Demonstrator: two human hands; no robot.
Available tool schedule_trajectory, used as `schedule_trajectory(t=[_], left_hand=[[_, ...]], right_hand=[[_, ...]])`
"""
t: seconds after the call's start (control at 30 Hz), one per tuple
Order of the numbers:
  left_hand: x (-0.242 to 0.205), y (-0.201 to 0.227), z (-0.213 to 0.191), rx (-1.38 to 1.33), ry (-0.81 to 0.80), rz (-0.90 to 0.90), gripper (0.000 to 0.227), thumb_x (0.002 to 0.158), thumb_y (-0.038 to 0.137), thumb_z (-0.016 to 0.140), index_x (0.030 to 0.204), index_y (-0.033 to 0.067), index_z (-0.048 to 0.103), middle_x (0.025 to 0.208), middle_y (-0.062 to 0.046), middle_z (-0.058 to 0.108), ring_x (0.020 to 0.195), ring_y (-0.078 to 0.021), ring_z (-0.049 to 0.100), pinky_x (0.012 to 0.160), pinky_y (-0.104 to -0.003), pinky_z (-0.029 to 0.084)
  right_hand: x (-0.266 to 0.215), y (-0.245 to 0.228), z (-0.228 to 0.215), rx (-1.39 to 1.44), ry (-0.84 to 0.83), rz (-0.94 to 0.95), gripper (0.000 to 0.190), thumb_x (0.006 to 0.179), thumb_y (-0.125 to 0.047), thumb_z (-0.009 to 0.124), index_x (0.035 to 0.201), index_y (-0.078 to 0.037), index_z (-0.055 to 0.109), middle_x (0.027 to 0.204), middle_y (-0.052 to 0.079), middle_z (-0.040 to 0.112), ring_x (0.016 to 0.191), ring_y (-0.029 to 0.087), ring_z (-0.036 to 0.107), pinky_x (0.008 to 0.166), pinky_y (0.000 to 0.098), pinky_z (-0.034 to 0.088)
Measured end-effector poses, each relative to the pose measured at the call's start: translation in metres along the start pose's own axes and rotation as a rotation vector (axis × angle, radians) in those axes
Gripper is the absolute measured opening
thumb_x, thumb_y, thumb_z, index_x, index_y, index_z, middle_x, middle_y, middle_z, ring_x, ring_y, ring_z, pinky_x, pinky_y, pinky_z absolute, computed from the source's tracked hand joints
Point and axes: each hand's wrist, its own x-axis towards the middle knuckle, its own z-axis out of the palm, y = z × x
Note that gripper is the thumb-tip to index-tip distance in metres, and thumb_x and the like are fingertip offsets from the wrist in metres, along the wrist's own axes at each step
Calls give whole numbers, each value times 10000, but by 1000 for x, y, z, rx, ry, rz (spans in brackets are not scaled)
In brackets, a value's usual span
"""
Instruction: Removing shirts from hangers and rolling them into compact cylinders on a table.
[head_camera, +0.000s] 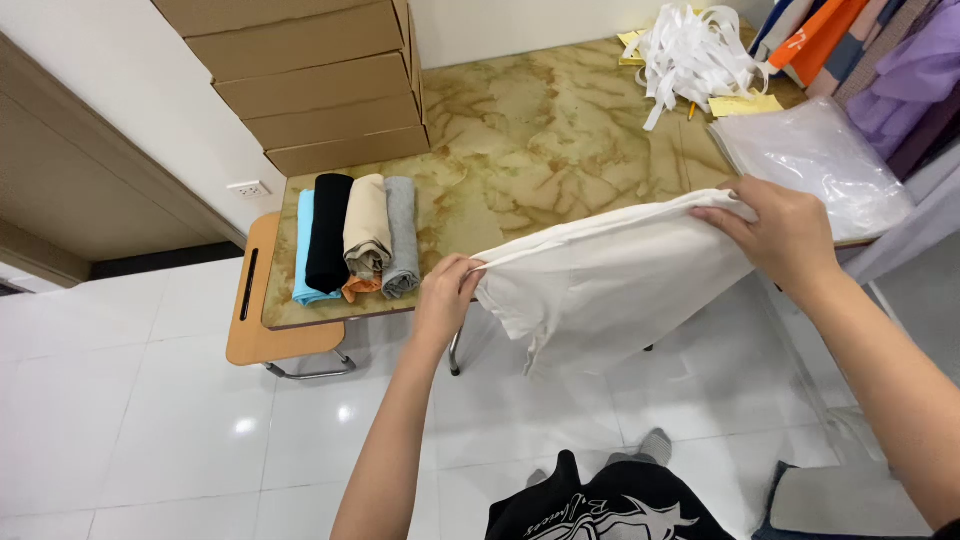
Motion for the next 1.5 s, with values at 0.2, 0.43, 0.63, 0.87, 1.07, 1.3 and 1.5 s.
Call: schedule_trajectory(t=[0.2,0.43,0.63,0.87,1.07,1.3,1.5], left_hand=[[27,-38,-19,71,4,-100,174,1020,53,620,1129,87,750,1065,-85,728,962,-274,684,832,-384,499],[95,-51,-28,79,178,-114,192,984,13,567,1094,106,694,1097,-69,738,1017,-275,671,879,-385,489],[161,-62,-25,51,226,33,234,861,-123,488,890,90,580,990,-53,626,921,-244,614,853,-347,460],[265,-136,38,38,226,-44,323,991,-117,476,971,92,722,1044,-48,591,973,-231,641,906,-332,484],[314,-214,109,98,53,-522,237,961,173,787,1185,170,710,1256,-21,493,635,-145,551,689,-311,461],[363,-278,167,46,7,-924,427,981,-18,595,1240,259,791,1317,-122,534,997,-338,750,895,-426,626],[351,-325,207,-10,213,-1092,454,1005,-23,584,1266,268,814,1366,-206,552,1225,-386,675,1054,-434,584]], right_hand=[[57,-19,22,1,94,-142,363,1082,-417,866,1234,-97,790,1052,46,808,870,234,752,704,380,552],[135,6,51,-3,125,-249,365,1167,-402,859,1273,-62,781,1076,67,818,872,248,754,740,365,551],[202,65,102,112,62,-161,402,1202,-416,869,1322,-46,770,1059,105,780,884,317,721,817,410,514],[301,139,221,47,-51,-172,485,1172,-535,782,1130,-60,697,910,114,736,803,340,694,735,438,517],[345,190,368,63,-366,-56,509,1123,-636,563,1034,-135,575,980,87,742,841,378,718,635,509,520],[347,229,510,130,-632,-11,353,1094,-535,514,1279,-256,626,1100,169,796,943,402,803,848,506,648],[314,233,609,94,-677,-8,413,1113,-590,503,1277,-237,639,989,91,806,864,301,819,783,428,644]])
